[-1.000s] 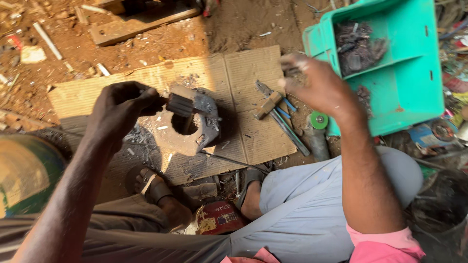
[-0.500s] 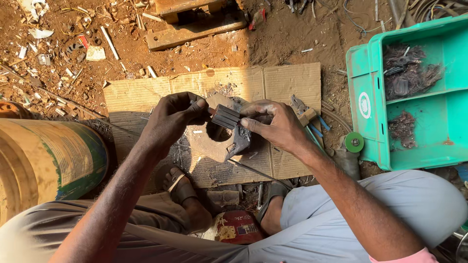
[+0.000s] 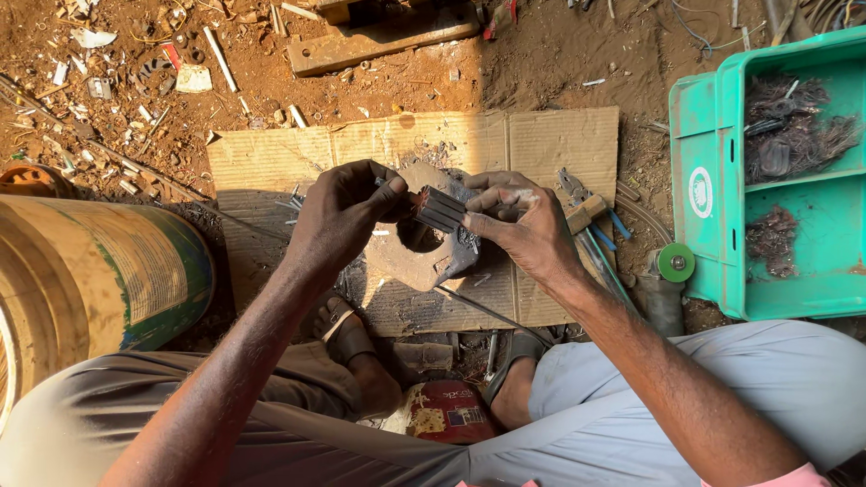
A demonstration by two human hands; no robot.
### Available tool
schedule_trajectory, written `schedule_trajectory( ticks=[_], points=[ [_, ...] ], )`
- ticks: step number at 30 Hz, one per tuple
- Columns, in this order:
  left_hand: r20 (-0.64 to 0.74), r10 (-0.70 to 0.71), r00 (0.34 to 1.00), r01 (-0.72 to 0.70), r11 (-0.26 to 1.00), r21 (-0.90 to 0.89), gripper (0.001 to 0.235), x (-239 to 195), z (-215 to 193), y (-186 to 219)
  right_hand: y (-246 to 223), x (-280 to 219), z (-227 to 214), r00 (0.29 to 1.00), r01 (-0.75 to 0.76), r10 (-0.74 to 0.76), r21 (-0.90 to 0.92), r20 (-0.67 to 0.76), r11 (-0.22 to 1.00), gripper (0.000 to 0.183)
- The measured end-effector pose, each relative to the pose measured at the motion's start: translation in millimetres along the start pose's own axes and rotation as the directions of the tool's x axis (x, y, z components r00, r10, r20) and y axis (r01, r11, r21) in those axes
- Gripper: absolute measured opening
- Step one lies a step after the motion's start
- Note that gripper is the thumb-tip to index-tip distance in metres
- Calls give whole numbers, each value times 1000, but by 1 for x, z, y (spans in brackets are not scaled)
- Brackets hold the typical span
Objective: The person sits on the ground and uses a hammer and chisel to break apart a metal component, then uses an angle grinder to cut and smooth the edges. They separate copper windings from the metal housing and place them into a green crate.
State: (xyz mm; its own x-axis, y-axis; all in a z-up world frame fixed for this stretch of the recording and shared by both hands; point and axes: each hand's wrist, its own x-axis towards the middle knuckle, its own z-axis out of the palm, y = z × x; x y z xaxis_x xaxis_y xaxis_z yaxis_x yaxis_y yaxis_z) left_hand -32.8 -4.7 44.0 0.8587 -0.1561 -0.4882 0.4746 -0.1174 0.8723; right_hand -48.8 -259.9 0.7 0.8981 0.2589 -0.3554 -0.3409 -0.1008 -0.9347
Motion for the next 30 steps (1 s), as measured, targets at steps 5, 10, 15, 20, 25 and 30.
schedule_trajectory(
  ticks=[5, 10, 15, 20, 25, 30],
  points=[
    [-10, -4, 1000, 5, 1000, 28, 28, 2, -1, 0, -2, -4, -2, 998, 35, -33, -37, 58, 999, 48],
    [-89, 25, 996, -17, 996, 83, 27, 6, -10, -1, -14, -6, -9, 988, 130, -104, -247, 114, 960, 20],
    [-133, 62, 989, -50, 994, 95, 26, 11, -17, -3, -29, -11, -22, 989, 104, -56, -369, 138, 924, 28],
    [-169, 82, 982, -42, 972, 232, 27, 11, -13, -3, -44, -14, -68, 981, -137, 182, -429, 65, 893, 51],
    [-169, 96, 981, -24, 923, 384, 30, 14, -7, -4, -62, -28, -175, 980, -185, 20, -859, -199, 477, 25],
    [-117, 161, 980, -94, 894, 438, 34, 17, 3, -6, -53, -56, -275, 883, -469, -23, -883, -469, 10, 37]
  ],
)
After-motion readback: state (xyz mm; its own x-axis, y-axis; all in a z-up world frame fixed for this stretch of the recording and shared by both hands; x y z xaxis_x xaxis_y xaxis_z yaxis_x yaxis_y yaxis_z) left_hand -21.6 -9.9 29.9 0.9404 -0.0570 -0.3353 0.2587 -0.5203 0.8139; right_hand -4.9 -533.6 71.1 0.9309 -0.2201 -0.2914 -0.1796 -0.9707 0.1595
